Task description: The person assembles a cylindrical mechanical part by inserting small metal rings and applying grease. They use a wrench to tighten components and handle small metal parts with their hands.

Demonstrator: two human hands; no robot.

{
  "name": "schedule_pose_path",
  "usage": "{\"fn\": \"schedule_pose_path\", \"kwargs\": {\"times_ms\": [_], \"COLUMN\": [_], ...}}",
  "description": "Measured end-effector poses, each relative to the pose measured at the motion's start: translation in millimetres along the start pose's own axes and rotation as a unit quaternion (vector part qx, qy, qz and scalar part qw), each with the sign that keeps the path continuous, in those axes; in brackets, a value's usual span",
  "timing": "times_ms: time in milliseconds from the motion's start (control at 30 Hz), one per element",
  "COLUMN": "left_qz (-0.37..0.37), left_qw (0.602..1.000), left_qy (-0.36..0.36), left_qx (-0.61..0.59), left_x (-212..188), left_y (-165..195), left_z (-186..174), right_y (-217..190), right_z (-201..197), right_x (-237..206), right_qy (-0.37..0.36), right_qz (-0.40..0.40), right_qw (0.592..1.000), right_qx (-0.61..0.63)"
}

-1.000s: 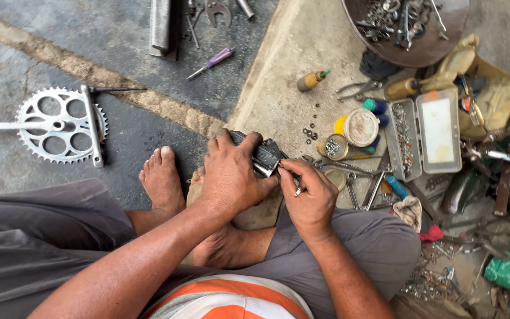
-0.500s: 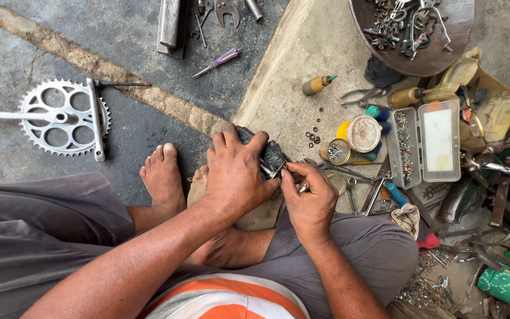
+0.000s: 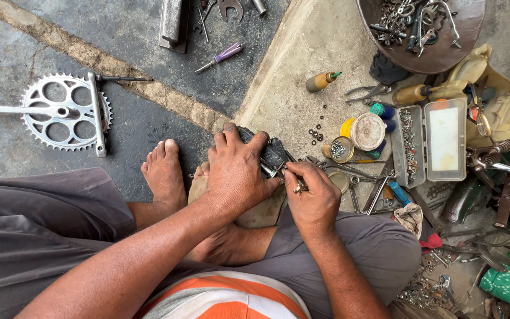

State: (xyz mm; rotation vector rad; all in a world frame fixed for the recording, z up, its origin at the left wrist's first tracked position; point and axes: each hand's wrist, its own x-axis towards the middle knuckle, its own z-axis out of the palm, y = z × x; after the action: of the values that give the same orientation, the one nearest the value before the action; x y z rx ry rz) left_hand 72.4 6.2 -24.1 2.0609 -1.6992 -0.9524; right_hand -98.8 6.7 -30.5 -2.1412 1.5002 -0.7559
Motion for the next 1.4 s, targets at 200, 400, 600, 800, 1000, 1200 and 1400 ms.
{"fn": "schedule_pose_path", "kwargs": {"times_ms": [200, 400, 600, 800, 1000, 1200, 1400], "left_qz": [0.007, 0.008, 0.015, 0.007, 0.023, 0.03, 0.023], "left_qw": [1.0, 1.0, 1.0, 1.0, 1.0, 0.999, 0.999], "left_qy": [0.002, 0.005, 0.002, 0.0, 0.003, 0.009, -0.007], "left_qx": [0.004, 0.001, -0.008, -0.027, -0.015, -0.031, -0.033], "left_x": [2.4, 1.9, 0.5, -0.7, 0.0, -1.1, 0.2], "left_y": [-1.3, -1.3, 3.3, 4.5, 4.1, 6.1, 7.2], "left_z": [1.7, 0.2, -3.8, -5.2, -1.4, 0.4, 0.2], "right_y": [0.7, 5.7, 10.1, 12.5, 17.8, 15.5, 13.3], "right_z": [1.1, 0.5, 3.1, -0.2, 0.1, -3.4, -6.4], "right_x": [1.8, 0.7, 2.2, 3.1, 3.9, 5.2, 7.1], "right_qy": [-0.01, -0.03, -0.084, -0.002, -0.117, -0.031, -0.029], "right_qz": [-0.047, -0.057, 0.047, -0.053, 0.11, -0.073, -0.014], "right_qw": [0.998, 0.997, 0.994, 0.998, 0.987, 0.995, 0.999], "right_qx": [-0.046, -0.04, -0.056, 0.038, -0.022, 0.056, 0.041]}}
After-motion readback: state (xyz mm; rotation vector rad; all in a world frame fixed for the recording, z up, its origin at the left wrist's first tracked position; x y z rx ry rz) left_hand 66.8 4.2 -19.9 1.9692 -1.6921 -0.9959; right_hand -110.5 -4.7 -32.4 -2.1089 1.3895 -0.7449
